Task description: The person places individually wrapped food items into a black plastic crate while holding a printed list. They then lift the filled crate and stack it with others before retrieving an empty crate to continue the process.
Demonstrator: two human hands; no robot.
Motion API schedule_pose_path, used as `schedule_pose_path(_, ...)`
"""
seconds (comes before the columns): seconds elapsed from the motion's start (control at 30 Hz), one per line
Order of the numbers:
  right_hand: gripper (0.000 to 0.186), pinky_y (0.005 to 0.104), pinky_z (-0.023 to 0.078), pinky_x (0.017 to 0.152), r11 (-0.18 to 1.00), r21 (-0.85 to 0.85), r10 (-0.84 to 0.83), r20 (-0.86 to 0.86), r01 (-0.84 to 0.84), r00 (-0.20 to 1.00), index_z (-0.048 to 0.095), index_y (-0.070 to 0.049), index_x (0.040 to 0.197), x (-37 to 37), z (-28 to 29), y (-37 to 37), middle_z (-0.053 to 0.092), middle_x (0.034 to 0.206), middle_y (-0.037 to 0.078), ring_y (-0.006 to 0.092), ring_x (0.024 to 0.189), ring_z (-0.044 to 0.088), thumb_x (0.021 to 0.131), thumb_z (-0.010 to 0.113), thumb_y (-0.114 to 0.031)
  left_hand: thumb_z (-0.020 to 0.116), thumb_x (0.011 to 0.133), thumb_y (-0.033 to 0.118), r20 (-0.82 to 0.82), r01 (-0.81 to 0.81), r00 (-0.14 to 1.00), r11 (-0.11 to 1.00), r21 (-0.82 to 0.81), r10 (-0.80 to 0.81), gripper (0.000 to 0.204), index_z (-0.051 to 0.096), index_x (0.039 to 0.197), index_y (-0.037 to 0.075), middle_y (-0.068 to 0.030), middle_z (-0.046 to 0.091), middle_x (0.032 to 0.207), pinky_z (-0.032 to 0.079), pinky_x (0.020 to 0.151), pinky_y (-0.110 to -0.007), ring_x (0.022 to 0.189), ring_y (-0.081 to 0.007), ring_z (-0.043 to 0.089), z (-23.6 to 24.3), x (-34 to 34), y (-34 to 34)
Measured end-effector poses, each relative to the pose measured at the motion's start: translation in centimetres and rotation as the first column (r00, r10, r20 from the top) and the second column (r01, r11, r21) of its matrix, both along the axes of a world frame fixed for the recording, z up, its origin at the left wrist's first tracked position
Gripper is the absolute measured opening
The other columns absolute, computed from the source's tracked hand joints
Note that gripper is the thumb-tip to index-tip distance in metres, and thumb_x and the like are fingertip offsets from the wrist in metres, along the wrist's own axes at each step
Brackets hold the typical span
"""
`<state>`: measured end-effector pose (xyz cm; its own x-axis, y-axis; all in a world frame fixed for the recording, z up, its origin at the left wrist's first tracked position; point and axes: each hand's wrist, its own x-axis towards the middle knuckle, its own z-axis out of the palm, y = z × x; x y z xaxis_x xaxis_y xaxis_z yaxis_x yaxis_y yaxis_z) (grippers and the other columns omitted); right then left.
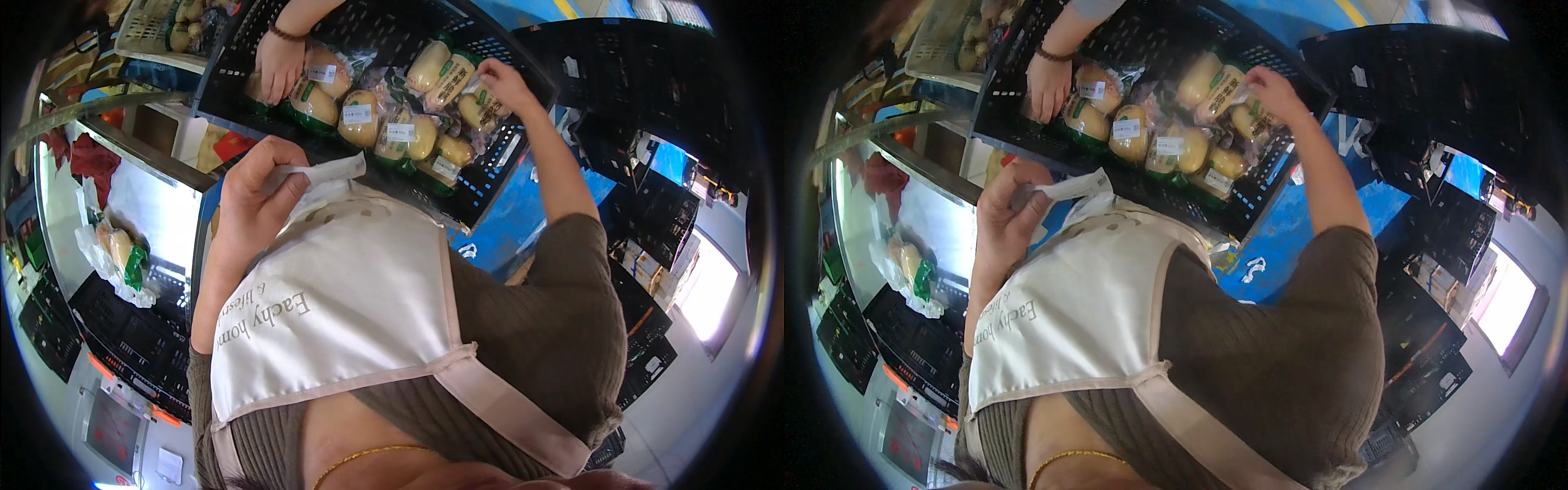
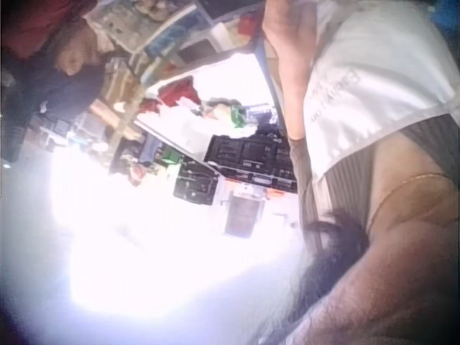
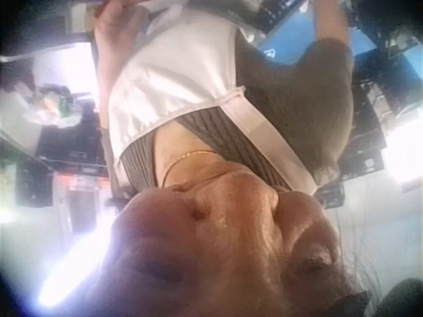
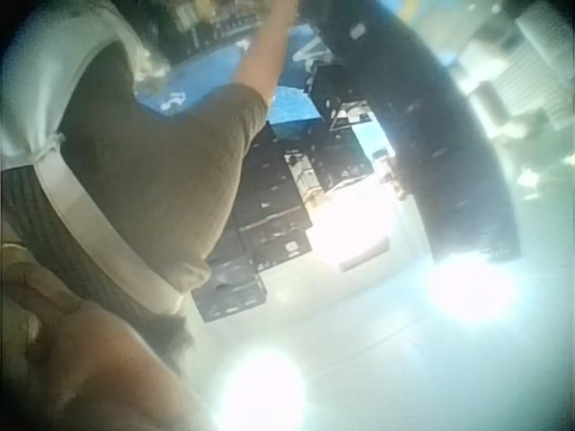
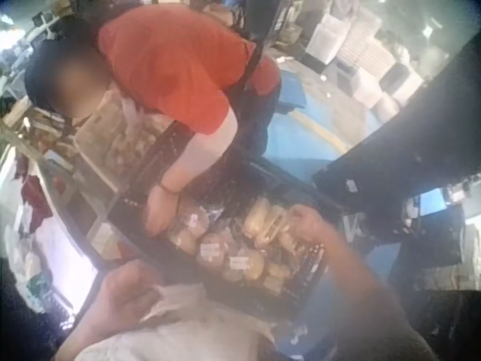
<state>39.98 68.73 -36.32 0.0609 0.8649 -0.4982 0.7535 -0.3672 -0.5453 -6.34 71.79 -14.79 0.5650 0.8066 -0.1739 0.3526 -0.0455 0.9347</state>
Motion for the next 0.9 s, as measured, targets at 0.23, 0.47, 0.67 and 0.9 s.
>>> schedule_pose_path(0.23, 0.013, 0.0403, 0.047, 0.077, 0.865, -0.287, 0.46, 0.131, -0.411, 0.878, 0.061, -0.014, 0.094, -2.2, 0.4, 2.2, 0.065, 0.098, 0.013, 0.0319, 0.09, 0.062, 0.083, 0.055, -0.014, 0.063, 0.081, -0.007, 0.095, 0.028, 0.995, 0.999, -0.018, -0.026, 0.015, 0.057, 0.091, 0.002, -0.0025, 0.056, 0.084, 0.043, 0.069, -0.022, 0.076, -0.0104, 0.052, -0.9, 1.3, 0.3)
schedule_pose_path(0.47, 0.008, 0.0429, 0.048, 0.077, 0.807, -0.353, 0.571, 0.266, -0.472, 0.777, 0.057, -0.01, 0.087, -3.3, -3.0, 1.7, 0.063, 0.091, 0.014, 0.0331, 0.09, 0.062, 0.08, 0.057, -0.007, 0.063, 0.081, -0.007, 0.026, -0.038, 0.999, 0.997, -0.065, 0.039, 0.015, 0.056, 0.09, 0.002, -0.0028, 0.057, 0.087, 0.042, 0.073, -0.022, 0.079, -0.0113, 0.052, -0.3, 0.6, -0.4)
schedule_pose_path(0.67, 0.017, 0.0459, 0.049, 0.085, 0.817, 0.002, 0.494, 0.514, -0.577, 0.701, 0.061, -0.008, 0.099, -3.8, -2.2, -1.8, 0.06, 0.108, 0.015, 0.0342, 0.103, 0.059, 0.084, 0.055, -0.012, 0.06, 0.082, -0.009, 0.246, -0.068, 0.965, 0.992, -0.107, 0.093, 0.02, 0.051, 0.094, 0.004, -0.0068, 0.061, 0.096, 0.045, 0.082, -0.026, 0.087, -0.0138, 0.056, -1.0, 0.0, -0.6)
schedule_pose_path(0.9, 0.021, 0.044, 0.049, 0.089, 0.89, 0.068, 0.357, 0.515, -0.452, 0.78, 0.063, -0.008, 0.104, -5.5, -1.9, -4.6, 0.057, 0.119, 0.011, 0.0326, 0.111, 0.055, 0.084, 0.055, -0.008, 0.054, 0.085, -0.01, 0.269, -0.05, 0.957, 0.976, -0.213, 0.108, 0.033, 0.055, 0.115, 0.003, -0.0083, 0.062, 0.101, 0.045, 0.087, -0.024, 0.098, -0.0121, 0.058, -0.3, 0.7, 0.1)
